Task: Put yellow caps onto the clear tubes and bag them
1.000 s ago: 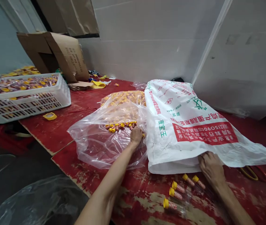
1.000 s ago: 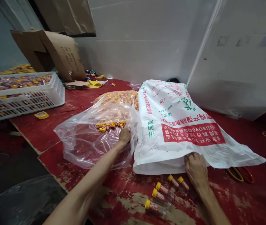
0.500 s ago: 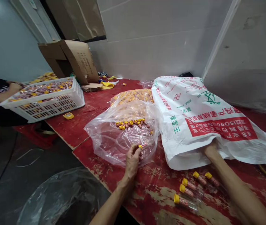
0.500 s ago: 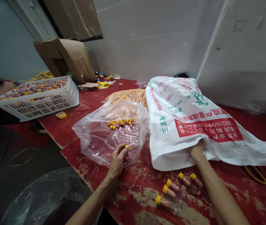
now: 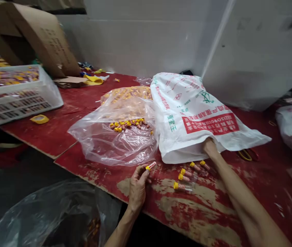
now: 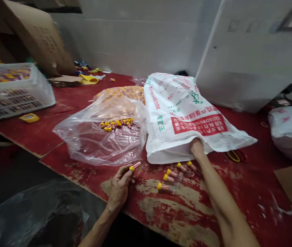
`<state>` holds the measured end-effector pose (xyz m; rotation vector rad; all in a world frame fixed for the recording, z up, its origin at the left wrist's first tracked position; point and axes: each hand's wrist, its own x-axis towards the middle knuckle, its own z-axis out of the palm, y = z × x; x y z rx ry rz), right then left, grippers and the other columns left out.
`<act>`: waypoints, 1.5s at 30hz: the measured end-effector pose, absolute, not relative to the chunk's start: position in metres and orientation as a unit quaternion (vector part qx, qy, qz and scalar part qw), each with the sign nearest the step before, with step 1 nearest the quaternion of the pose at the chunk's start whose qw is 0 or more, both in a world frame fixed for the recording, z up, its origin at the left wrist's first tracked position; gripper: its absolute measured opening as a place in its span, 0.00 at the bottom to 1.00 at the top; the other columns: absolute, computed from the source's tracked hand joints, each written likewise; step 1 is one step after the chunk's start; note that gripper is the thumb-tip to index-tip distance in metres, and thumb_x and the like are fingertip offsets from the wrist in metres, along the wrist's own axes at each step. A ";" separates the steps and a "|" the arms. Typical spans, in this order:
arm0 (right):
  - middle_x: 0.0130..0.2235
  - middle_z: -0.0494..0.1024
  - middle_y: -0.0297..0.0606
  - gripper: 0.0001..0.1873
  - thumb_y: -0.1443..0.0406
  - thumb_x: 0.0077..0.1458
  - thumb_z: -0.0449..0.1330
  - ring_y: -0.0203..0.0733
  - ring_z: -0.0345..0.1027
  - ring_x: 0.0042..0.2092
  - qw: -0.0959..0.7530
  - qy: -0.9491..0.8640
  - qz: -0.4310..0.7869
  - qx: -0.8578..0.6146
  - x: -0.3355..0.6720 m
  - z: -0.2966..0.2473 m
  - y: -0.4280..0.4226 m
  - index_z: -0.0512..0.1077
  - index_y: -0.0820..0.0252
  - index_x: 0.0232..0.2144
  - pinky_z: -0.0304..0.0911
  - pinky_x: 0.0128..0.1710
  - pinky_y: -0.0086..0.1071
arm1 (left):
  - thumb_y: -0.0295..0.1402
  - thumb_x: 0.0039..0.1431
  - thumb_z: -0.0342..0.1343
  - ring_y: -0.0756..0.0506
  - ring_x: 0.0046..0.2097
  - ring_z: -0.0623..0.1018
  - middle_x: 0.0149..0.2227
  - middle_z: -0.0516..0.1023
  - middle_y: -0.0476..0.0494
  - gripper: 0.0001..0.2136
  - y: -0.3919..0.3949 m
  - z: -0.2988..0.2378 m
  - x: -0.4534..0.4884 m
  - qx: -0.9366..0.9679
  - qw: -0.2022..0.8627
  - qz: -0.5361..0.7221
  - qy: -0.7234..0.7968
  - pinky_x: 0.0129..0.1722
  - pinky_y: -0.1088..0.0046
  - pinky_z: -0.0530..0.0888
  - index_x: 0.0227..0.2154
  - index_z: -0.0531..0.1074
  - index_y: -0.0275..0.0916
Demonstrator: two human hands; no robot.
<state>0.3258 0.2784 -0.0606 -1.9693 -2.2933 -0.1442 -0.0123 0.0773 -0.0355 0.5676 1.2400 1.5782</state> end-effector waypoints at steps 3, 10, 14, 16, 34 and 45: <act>0.44 0.72 0.40 0.13 0.60 0.60 0.56 0.40 0.67 0.44 0.084 -0.752 -0.019 -0.654 0.320 -0.049 0.276 0.69 0.63 0.43 0.65 0.45 0.40 | 0.38 0.42 0.65 0.54 0.24 0.69 0.30 0.72 0.51 0.16 0.067 -0.034 -0.005 0.240 0.516 0.639 0.517 0.21 0.80 0.67 0.35 0.73 0.37; 0.41 0.75 0.47 0.13 0.67 0.56 0.51 0.45 0.68 0.43 0.198 -0.778 0.041 -0.595 0.300 -0.010 0.209 0.71 0.66 0.41 0.63 0.44 0.37 | 0.38 0.43 0.64 0.54 0.24 0.68 0.26 0.71 0.52 0.15 0.047 -0.028 0.006 0.257 0.535 0.625 0.507 0.22 0.80 0.67 0.34 0.74 0.38; 0.42 0.74 0.42 0.17 0.57 0.57 0.55 0.41 0.69 0.37 0.442 -0.659 0.271 -0.544 0.281 -0.002 0.133 0.67 0.60 0.45 0.67 0.36 0.34 | 0.37 0.44 0.63 0.54 0.24 0.69 0.27 0.71 0.52 0.16 0.041 -0.026 0.027 0.255 0.557 0.622 0.488 0.22 0.80 0.67 0.37 0.72 0.39; 0.43 0.75 0.41 0.17 0.55 0.53 0.60 0.42 0.70 0.39 0.532 -0.548 0.428 -0.483 0.268 -0.004 0.102 0.68 0.58 0.42 0.68 0.37 0.35 | 0.37 0.46 0.62 0.53 0.25 0.69 0.26 0.71 0.52 0.15 0.039 -0.023 0.040 0.270 0.574 0.611 0.474 0.22 0.80 0.67 0.36 0.71 0.38; 0.36 0.77 0.39 0.15 0.56 0.46 0.66 0.42 0.71 0.38 0.518 -0.484 0.522 -0.474 0.212 -0.019 0.035 0.71 0.57 0.34 0.68 0.39 0.34 | 0.40 0.55 0.55 0.44 0.39 0.75 0.40 0.76 0.41 0.16 0.013 -0.019 0.065 0.413 0.535 0.543 0.499 0.37 0.70 0.74 0.44 0.76 0.41; 0.35 0.77 0.39 0.18 0.52 0.45 0.64 0.47 0.72 0.36 0.431 -0.524 0.477 -0.558 0.271 -0.020 0.022 0.73 0.55 0.35 0.70 0.34 0.34 | 0.29 0.56 0.50 0.44 0.37 0.75 0.36 0.77 0.42 0.13 0.022 -0.017 0.057 0.562 0.503 0.479 0.448 0.39 0.70 0.72 0.39 0.78 0.44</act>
